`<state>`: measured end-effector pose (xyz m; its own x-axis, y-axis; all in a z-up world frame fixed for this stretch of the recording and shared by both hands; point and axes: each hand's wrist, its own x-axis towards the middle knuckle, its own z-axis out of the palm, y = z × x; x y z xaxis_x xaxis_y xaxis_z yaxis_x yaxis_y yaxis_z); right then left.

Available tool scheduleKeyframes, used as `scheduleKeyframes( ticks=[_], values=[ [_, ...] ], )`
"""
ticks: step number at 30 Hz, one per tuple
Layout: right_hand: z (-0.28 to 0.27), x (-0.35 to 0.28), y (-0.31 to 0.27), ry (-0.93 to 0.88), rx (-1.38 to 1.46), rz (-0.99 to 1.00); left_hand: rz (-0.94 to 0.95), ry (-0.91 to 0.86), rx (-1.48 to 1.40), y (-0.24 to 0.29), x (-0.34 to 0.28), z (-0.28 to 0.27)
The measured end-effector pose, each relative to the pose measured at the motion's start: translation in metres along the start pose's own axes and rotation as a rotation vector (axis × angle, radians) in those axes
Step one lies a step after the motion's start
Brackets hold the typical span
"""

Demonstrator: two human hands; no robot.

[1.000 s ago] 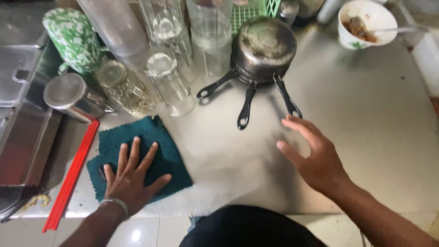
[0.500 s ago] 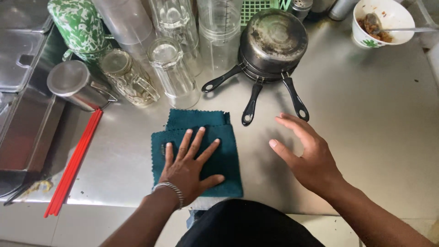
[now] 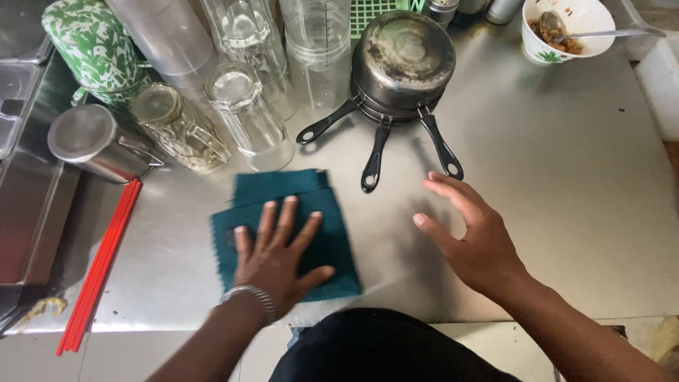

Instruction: Wipe the stainless steel counter surface using a cleaning cloth.

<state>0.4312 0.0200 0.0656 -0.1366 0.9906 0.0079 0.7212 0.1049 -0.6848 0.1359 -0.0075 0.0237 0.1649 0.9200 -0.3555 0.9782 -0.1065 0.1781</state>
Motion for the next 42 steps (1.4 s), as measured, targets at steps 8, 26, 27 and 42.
scheduleKeyframes(
  ticks=[8, 26, 27, 42],
  values=[
    [0.008, 0.000, -0.004, -0.075, -0.001, -0.011, 0.218, -0.059, -0.317, 0.060, 0.025, -0.010],
    [0.054, 0.017, -0.026, -0.650, -0.510, -0.428, 0.185, 0.388, -0.192, -0.125, -0.037, -0.018],
    [0.054, 0.016, -0.021, -0.659, -0.529, -0.407, 0.169, 0.413, -0.181, -0.130, -0.037, -0.019],
    [-0.008, -0.022, 0.150, -0.302, -0.676, 0.003, -0.001, 0.323, -0.216, -0.138, -0.038, -0.016]
  ],
)
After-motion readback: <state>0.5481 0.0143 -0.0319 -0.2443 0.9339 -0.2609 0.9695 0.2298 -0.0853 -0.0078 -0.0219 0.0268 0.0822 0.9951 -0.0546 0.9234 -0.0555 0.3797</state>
